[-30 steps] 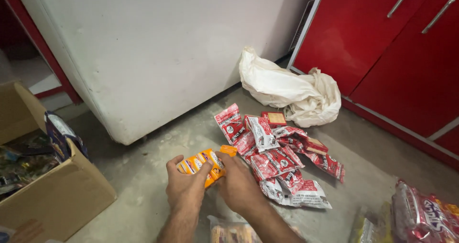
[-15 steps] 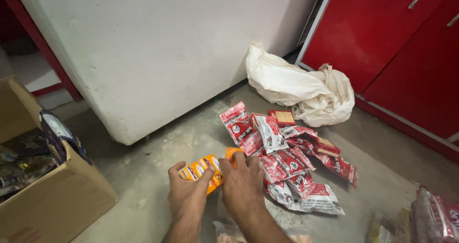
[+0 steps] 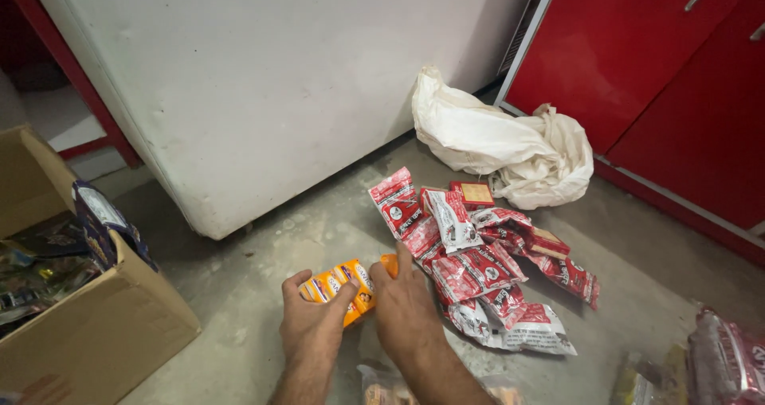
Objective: Organize various snack and detergent packets onto shelves in a grocery store.
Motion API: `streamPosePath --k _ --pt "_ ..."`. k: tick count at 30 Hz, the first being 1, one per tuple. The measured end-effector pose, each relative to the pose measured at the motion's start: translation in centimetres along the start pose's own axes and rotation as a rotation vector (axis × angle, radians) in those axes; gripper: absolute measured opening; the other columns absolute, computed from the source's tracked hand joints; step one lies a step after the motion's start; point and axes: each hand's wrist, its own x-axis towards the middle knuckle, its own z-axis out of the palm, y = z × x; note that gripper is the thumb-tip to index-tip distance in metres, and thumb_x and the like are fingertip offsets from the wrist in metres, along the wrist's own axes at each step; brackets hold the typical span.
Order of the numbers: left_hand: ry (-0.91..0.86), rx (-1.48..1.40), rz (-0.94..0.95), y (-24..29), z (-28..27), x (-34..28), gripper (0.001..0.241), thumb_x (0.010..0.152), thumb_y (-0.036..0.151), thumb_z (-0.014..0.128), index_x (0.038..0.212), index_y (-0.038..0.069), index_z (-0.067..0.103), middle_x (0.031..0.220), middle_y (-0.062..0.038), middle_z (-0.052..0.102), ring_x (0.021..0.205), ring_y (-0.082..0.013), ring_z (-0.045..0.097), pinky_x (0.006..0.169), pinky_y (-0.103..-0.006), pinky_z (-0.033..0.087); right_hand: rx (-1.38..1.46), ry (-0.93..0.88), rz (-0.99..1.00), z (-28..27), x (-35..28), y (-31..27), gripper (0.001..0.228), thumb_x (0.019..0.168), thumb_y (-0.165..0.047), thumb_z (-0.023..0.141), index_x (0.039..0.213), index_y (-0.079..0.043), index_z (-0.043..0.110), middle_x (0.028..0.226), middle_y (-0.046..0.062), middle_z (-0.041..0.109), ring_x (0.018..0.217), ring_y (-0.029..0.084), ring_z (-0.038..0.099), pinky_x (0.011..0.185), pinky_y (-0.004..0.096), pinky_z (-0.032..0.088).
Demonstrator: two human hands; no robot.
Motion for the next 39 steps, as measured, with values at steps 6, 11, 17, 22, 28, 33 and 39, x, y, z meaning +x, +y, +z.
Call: streamPosePath --k 6,11,17,22,28,33,39 --pt "0.035 0.019 0.046 -0.7 -0.2 0.5 0.089 0.065 0.043 0.088 0.141 0.020 0.049 0.116 -0.018 0.074 0.100 -0.0275 0.075 0.091 -0.0392 0.059 0.154 -0.044 0.250 -2.0 -1.0 0.1 0.039 0.079 0.001 0.070 0.112 -0.017 0.062 0.120 0.018 0.054 0.106 0.043 0.063 0.091 0.052 0.052" --pt "0.005 -0.031 0.038 -0.5 -0.4 -0.7 0.087 0.066 0.040 0.086 0.142 0.019 0.048 0.117 -0.017 0.073 0.101 -0.0272 0.075 0.091 -0.0399 0.059 0.268 0.181 0.205 -5.7 -1.1 -1.2 0.044 0.079 -0.005 0.075 0.118 -0.010 0.055 0.116 0.024 0.050 0.105 0.044 0.060 0.087 0.052 0.052" --pt "0.012 -0.039 0.066 0.7 0.0 -2.9 0.086 0.068 0.040 0.088 0.142 0.017 0.048 0.120 -0.017 0.071 0.105 -0.0277 0.073 0.092 -0.0395 0.057 0.494 0.371 0.206 -7.6 -1.4 -2.2 0.067 0.084 -0.021 0.076 0.137 0.002 0.042 0.123 0.029 0.049 0.111 0.044 0.058 0.092 0.051 0.050" --pt "0.016 -0.128 0.049 1.6 -0.2 -5.8 0.074 0.072 0.037 0.086 0.135 0.015 0.054 0.121 -0.017 0.072 0.103 -0.0276 0.074 0.087 -0.0398 0.060 0.446 0.220 0.437 -8.7 -2.2 -1.5 0.090 0.076 -0.040 0.081 0.144 0.002 0.042 0.121 0.028 0.057 0.114 0.038 0.059 0.099 0.046 0.050" --pt "-0.075 -0.368 0.057 3.3 -1.0 -6.6 0.073 0.075 0.033 0.085 0.134 0.012 0.049 0.121 -0.019 0.069 0.099 -0.0266 0.075 0.077 -0.0394 0.064 0.578 0.137 0.539 -11.2 -2.7 -4.0 0.075 0.079 -0.043 0.080 0.133 0.003 0.055 0.117 0.023 0.069 0.108 0.033 0.071 0.093 0.044 0.055" --pt "-0.076 -0.301 -0.011 3.5 0.3 -6.7 0.071 0.077 0.030 0.083 0.134 0.013 0.046 0.121 -0.019 0.066 0.094 -0.0275 0.076 0.068 -0.0394 0.068 0.921 -0.023 0.748 -13.1 -3.2 -5.3 0.080 0.080 -0.032 0.077 0.144 -0.010 0.034 0.122 0.015 0.066 0.096 0.025 0.075 0.064 0.037 0.068" --pt "-0.127 -0.187 -0.052 3.6 0.7 -7.6 0.074 0.075 0.031 0.087 0.135 0.016 0.046 0.122 -0.017 0.068 0.096 -0.0275 0.077 0.068 -0.0357 0.068 0.919 0.046 0.739 -11.1 -3.3 -3.4 0.084 0.082 -0.025 0.074 0.150 -0.016 0.026 0.131 0.018 0.061 0.103 0.030 0.076 0.070 0.042 0.070"
